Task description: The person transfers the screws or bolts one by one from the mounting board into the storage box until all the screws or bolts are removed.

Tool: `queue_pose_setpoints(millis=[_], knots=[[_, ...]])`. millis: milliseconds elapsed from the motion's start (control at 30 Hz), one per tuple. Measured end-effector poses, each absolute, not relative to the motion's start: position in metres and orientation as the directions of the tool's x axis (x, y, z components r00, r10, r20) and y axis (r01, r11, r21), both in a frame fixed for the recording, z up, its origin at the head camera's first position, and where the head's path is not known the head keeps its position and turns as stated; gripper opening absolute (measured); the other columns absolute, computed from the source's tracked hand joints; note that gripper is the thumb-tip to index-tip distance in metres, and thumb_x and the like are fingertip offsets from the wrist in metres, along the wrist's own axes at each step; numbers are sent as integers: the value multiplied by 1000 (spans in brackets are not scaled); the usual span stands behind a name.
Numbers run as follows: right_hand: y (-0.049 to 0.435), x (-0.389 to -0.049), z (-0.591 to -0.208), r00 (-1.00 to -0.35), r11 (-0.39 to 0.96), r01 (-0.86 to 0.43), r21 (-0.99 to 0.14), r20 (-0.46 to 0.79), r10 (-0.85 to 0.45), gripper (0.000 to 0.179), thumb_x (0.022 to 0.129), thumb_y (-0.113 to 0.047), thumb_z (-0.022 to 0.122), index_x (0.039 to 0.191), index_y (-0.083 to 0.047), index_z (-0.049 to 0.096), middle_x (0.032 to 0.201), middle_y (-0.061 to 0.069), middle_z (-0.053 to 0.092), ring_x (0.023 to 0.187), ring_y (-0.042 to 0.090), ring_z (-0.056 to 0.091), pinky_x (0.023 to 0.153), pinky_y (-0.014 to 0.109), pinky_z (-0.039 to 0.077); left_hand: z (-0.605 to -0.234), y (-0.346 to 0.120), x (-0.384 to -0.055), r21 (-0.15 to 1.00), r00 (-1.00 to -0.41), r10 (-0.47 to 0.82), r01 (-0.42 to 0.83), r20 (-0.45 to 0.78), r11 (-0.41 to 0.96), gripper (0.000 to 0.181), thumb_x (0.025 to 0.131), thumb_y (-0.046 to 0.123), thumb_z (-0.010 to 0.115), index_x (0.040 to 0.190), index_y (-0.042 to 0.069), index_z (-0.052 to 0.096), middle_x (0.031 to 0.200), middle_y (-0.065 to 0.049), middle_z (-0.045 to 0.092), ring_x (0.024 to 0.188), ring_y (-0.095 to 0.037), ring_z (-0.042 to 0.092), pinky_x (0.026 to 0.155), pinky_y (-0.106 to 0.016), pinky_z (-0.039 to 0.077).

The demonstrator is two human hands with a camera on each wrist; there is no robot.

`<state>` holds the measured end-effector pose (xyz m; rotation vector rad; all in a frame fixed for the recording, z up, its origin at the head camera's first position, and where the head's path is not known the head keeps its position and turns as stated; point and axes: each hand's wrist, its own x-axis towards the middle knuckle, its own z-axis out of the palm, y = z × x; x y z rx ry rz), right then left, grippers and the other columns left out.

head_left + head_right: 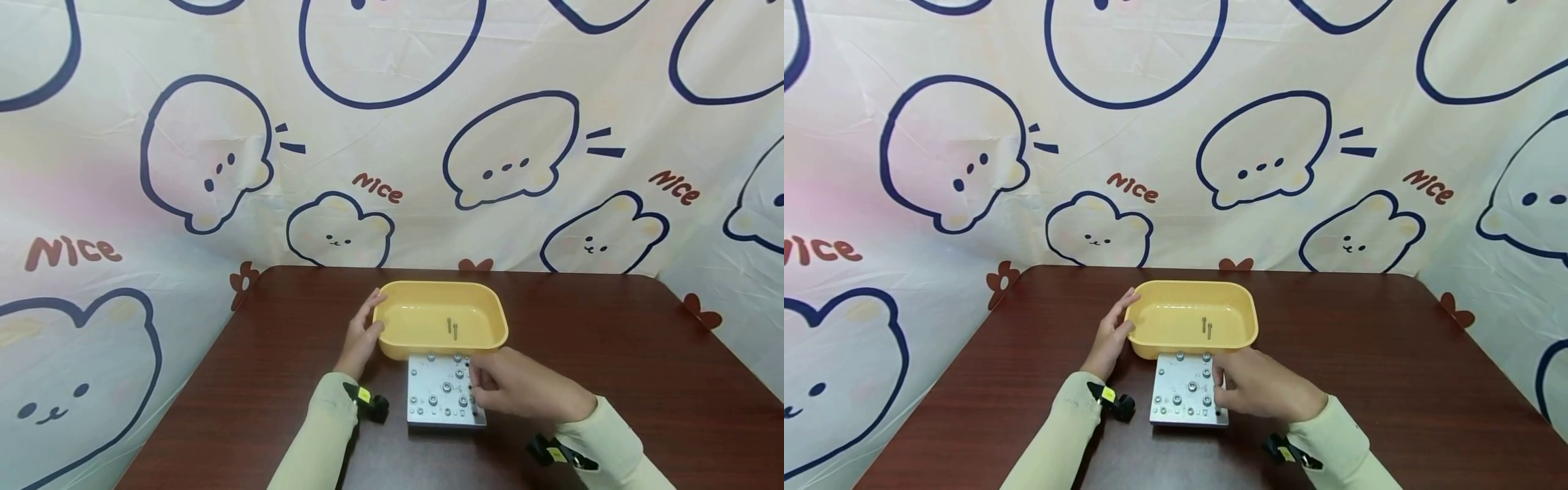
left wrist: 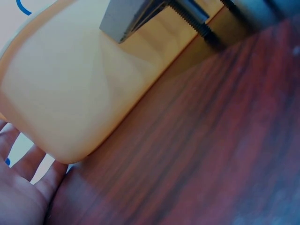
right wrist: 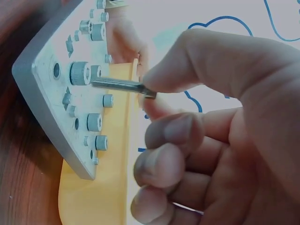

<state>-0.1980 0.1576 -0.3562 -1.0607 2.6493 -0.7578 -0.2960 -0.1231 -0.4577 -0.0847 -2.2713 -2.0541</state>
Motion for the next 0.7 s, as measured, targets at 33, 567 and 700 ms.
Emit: queue_pose_setpoints(millis=[33, 567, 700], knots=[[158, -198, -356, -722, 605, -601, -523, 30, -691, 14, 85, -10, 65, 87, -19, 55, 69, -9, 51, 60, 5, 51, 51, 22, 46, -458, -123, -296, 991, -996, -10, 93, 94, 99, 50, 89, 12, 52, 133, 36, 53, 147, 31, 30, 145, -11, 17, 115, -56, 15], [164, -208, -348, -822, 687, -537, -490, 120, -557, 10, 84, -13, 63, 82, -22, 57, 56, -9, 45, 50, 6, 46, 45, 21, 40, -458, -124, -295, 990, -994, -16, 102, 104, 96, 51, 89, 10, 52, 134, 34, 54, 148, 29, 31, 145, -12, 18, 115, -55, 16], [166, -216, -346, -850, 706, -497, -505, 118, -514, 8, 83, -14, 63, 83, -20, 57, 58, -7, 48, 49, 8, 46, 42, 21, 39, -457, -123, -295, 989, -993, -14, 113, 115, 93, 51, 88, 10, 52, 134, 32, 54, 150, 26, 31, 145, -13, 18, 115, -55, 15]])
